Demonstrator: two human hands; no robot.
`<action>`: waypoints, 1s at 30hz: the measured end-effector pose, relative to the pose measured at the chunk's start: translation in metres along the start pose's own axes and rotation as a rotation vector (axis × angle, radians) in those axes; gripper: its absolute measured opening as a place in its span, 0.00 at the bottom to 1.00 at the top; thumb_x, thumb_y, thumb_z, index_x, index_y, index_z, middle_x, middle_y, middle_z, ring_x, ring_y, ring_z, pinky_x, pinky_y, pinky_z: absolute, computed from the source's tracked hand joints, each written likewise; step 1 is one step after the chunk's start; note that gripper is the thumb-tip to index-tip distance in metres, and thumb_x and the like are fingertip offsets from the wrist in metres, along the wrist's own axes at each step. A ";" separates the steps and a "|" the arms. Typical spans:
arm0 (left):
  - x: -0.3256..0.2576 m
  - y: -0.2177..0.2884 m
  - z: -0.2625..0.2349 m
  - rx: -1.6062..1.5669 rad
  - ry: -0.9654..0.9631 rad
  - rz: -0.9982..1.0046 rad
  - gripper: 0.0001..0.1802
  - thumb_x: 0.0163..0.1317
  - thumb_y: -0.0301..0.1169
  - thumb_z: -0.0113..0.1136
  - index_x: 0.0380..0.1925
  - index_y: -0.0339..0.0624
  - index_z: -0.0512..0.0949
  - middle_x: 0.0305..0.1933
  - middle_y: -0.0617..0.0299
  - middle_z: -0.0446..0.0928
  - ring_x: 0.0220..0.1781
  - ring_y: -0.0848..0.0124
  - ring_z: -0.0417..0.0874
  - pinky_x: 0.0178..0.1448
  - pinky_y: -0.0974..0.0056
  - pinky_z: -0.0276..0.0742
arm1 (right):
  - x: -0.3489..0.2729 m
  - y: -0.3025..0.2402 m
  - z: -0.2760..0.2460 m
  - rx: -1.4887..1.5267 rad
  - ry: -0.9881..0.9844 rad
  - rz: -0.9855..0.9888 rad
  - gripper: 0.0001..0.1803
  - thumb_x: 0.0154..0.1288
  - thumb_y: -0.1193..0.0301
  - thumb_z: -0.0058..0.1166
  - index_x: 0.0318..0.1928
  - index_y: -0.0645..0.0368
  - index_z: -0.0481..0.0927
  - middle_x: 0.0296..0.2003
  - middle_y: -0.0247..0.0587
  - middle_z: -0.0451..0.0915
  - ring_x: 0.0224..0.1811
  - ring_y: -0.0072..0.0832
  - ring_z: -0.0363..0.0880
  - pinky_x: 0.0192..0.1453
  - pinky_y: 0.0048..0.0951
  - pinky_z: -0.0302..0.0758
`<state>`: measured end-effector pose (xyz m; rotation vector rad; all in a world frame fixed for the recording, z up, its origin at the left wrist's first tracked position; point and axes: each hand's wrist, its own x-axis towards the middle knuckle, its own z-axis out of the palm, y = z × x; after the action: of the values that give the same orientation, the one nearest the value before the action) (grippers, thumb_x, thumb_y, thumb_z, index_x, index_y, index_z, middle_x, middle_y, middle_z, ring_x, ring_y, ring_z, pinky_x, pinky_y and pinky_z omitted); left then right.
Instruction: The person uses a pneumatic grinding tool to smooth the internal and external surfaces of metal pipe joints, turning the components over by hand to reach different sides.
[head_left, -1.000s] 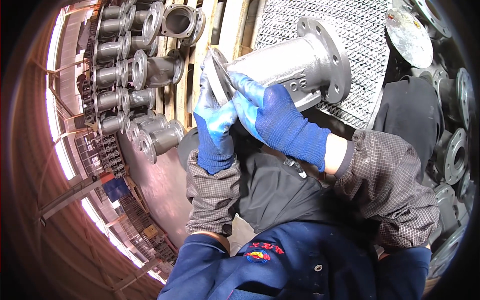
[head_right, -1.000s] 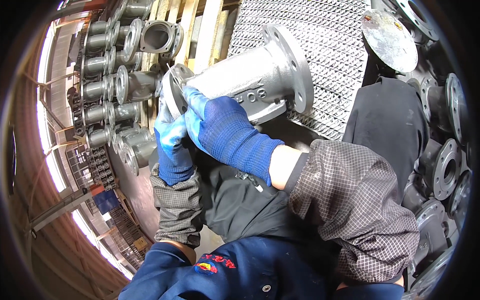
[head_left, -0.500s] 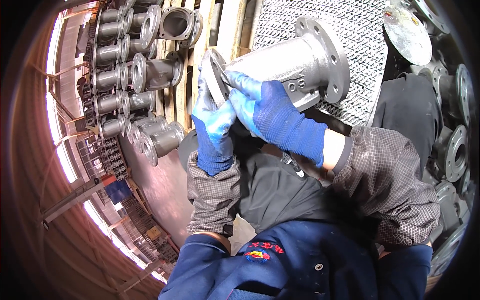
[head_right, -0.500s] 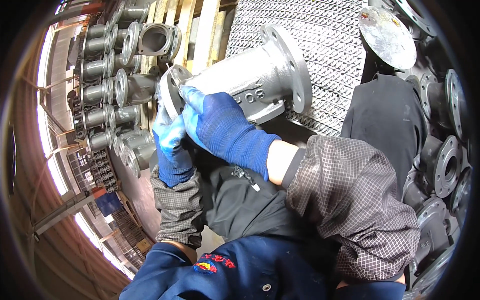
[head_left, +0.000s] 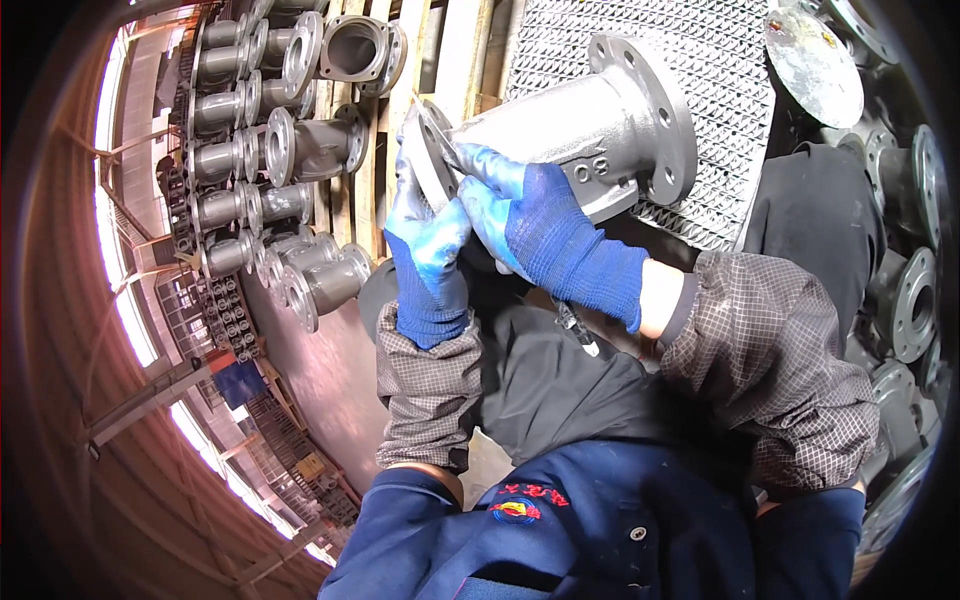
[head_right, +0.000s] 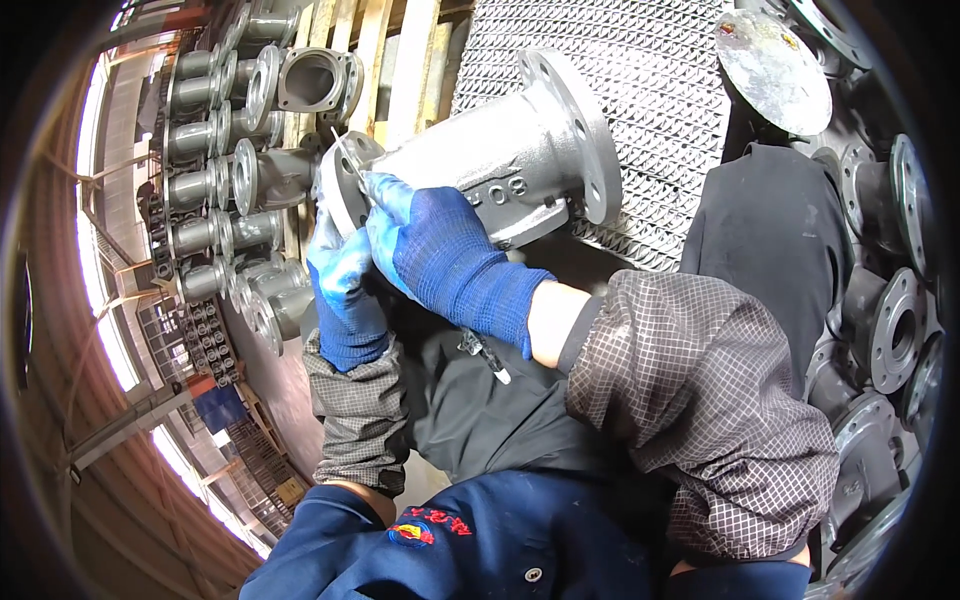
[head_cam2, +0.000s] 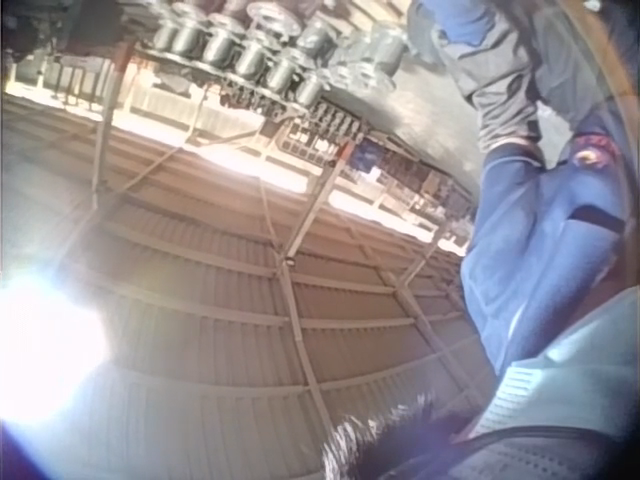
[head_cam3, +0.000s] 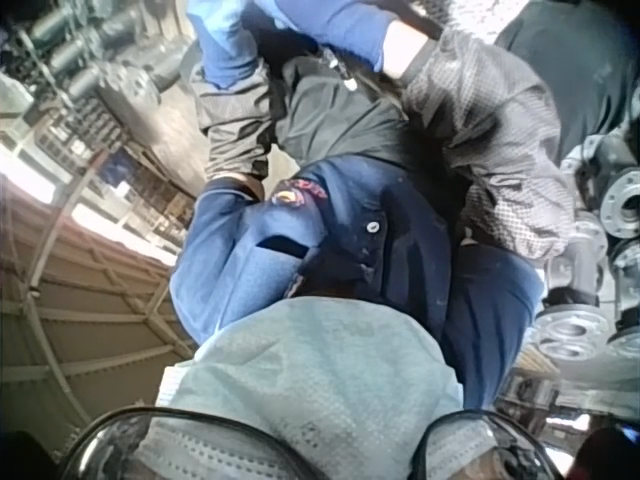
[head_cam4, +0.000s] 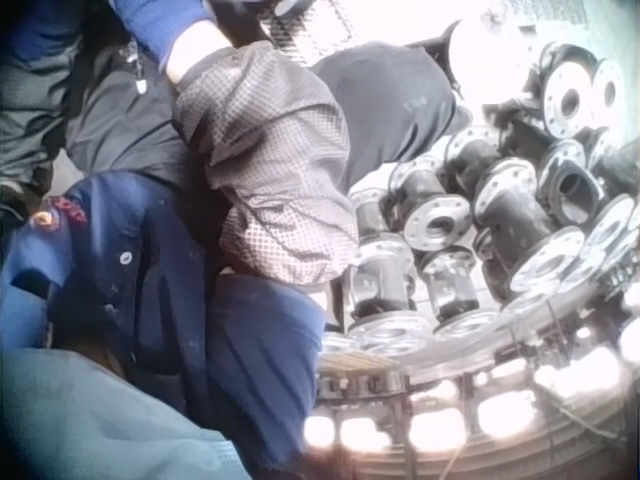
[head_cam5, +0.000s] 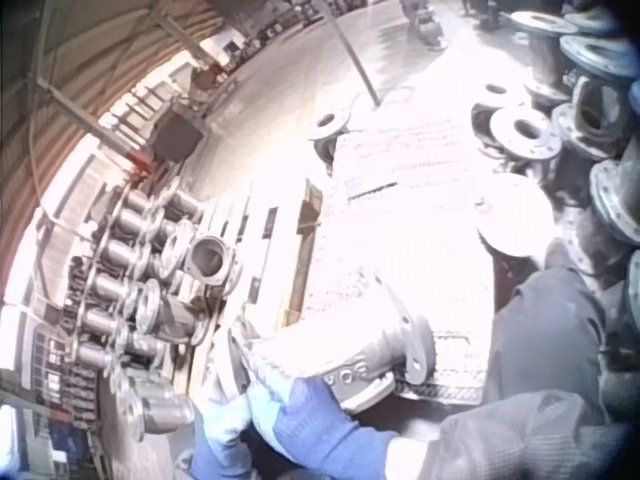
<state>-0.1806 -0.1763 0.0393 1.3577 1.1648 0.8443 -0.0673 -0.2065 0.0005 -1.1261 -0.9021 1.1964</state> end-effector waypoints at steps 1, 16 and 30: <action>0.001 -0.001 -0.003 0.020 0.009 -0.032 0.30 0.57 0.19 0.51 0.62 0.31 0.60 0.53 0.59 0.71 0.48 0.75 0.74 0.53 0.71 0.70 | 0.001 -0.003 -0.002 -0.019 -0.019 0.025 0.18 0.62 0.74 0.48 0.53 0.64 0.74 0.28 0.48 0.80 0.27 0.28 0.77 0.32 0.28 0.75; 0.000 0.000 0.001 -0.045 -0.028 0.007 0.31 0.56 0.19 0.52 0.62 0.32 0.60 0.52 0.59 0.71 0.49 0.75 0.74 0.53 0.71 0.70 | 0.001 0.005 0.003 -0.047 0.024 -0.042 0.20 0.63 0.76 0.48 0.56 0.65 0.72 0.25 0.38 0.77 0.22 0.15 0.71 0.27 0.20 0.72; -0.003 -0.004 -0.001 0.054 0.031 0.046 0.29 0.56 0.20 0.54 0.60 0.31 0.63 0.51 0.59 0.72 0.48 0.75 0.74 0.52 0.71 0.71 | 0.015 -0.012 -0.006 -0.258 -0.138 0.035 0.14 0.58 0.72 0.46 0.42 0.65 0.77 0.30 0.58 0.79 0.35 0.49 0.80 0.41 0.40 0.77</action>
<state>-0.1834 -0.1795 0.0361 1.4240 1.1916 0.8747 -0.0565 -0.1924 0.0106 -1.2800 -1.1719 1.2213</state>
